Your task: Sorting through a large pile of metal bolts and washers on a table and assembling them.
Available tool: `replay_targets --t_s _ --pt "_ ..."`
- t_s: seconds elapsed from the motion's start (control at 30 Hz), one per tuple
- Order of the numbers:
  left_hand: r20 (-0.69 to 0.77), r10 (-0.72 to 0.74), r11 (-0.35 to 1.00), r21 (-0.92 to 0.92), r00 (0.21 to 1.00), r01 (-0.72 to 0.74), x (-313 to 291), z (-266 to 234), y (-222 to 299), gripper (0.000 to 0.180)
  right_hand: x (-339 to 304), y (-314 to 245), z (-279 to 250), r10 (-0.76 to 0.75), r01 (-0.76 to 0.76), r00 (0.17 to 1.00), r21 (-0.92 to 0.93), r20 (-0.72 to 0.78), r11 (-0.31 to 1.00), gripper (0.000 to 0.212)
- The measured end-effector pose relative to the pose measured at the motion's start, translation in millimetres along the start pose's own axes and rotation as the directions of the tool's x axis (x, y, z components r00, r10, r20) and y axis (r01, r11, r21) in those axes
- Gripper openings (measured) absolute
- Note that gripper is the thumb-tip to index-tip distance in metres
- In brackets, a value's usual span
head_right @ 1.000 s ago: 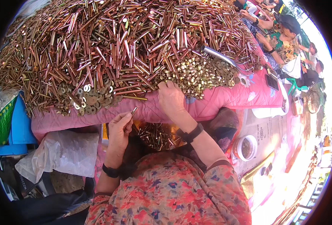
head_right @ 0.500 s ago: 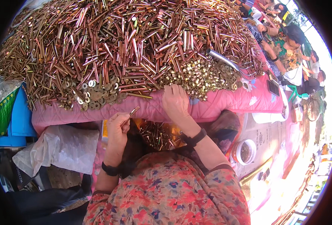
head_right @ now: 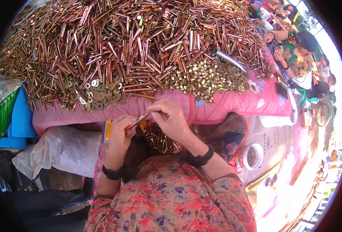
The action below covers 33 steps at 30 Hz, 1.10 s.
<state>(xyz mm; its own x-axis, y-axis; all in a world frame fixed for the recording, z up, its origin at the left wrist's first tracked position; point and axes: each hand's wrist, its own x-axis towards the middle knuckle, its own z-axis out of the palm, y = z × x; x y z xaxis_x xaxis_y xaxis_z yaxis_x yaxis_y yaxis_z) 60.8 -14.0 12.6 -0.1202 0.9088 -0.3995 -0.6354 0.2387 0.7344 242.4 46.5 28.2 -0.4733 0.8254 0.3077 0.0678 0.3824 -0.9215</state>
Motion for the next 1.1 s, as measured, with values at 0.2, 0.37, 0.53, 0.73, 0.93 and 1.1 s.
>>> replay_targets --t_s 0.2,0.37,0.53,0.73,0.93,1.1 --pt "0.007 -0.044 0.997 -0.066 0.999 0.044 -2.8 -6.2 0.7 0.006 -5.1 -5.8 12.5 0.224 -0.214 0.975 0.327 0.006 0.920 0.014" --pt "0.009 -0.013 1.000 -0.002 1.000 0.013 -5.7 -6.6 1.9 0.006 -8.9 -4.1 15.0 0.192 -0.187 0.981 0.182 -0.008 0.965 0.015" --pt "0.019 0.097 0.986 0.135 0.995 -0.098 -9.5 -7.5 3.5 0.007 -6.4 -16.4 13.9 0.224 -0.224 0.974 0.031 0.006 0.974 0.010" --pt "0.050 0.210 0.935 0.283 0.976 -0.215 -14.2 -4.3 1.1 0.005 -1.7 -17.1 10.1 0.376 -0.379 0.921 0.015 0.101 0.925 0.013" --pt "0.063 0.201 0.931 0.297 0.977 -0.211 -11.0 -13.0 -0.1 0.005 -1.6 -13.7 10.5 0.519 -0.512 0.838 -0.086 0.170 0.855 0.024" --pt "0.060 0.185 0.955 0.224 0.981 -0.194 -10.7 -17.6 -2.5 0.006 -3.9 -6.0 9.7 0.226 -0.177 0.964 -0.293 0.143 0.940 0.024"
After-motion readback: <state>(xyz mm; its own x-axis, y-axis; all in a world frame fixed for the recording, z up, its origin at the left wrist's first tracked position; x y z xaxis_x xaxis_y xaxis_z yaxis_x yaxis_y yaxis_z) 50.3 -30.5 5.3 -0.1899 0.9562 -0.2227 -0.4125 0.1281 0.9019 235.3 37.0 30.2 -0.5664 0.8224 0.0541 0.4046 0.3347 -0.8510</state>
